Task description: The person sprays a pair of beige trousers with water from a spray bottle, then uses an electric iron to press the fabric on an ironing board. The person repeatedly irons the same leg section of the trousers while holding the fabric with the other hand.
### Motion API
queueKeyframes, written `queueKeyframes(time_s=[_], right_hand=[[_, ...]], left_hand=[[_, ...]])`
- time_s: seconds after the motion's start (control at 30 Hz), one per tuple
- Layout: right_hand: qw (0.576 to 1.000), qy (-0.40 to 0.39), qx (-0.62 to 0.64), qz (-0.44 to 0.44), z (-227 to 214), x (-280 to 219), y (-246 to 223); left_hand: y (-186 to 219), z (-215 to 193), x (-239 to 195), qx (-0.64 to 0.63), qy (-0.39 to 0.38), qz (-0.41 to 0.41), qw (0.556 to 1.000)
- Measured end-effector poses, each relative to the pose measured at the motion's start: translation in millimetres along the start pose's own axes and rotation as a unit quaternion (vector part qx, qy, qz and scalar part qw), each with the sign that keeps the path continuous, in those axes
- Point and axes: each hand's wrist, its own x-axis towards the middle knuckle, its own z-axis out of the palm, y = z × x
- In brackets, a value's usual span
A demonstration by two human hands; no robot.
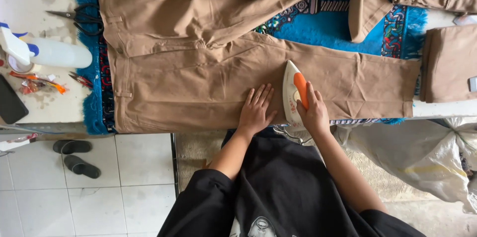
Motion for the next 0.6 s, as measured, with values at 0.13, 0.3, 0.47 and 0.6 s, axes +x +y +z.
queueKeyframes(time_s=[0.13, 0.3, 0.47, 0.6], right_hand=[[1.000, 0.018, 0.001, -0.011, -2, 38, -9], [0.999, 0.032, -0.008, -0.018, 2, 78, -14], [0.999, 0.035, 0.005, -0.014, -1, 76, -13], [1.000, 0.012, 0.017, 0.020, 0, 31, 2]], left_hand=[[-4, 3, 0, 0.003, -0.024, 0.008, 1.000], [-9, 11, 0, -0.016, 0.000, 0.021, 1.000], [-11, 14, -3, -0.013, 0.004, 0.030, 0.999], [-13, 16, 0, -0.011, -0.018, 0.033, 0.999]])
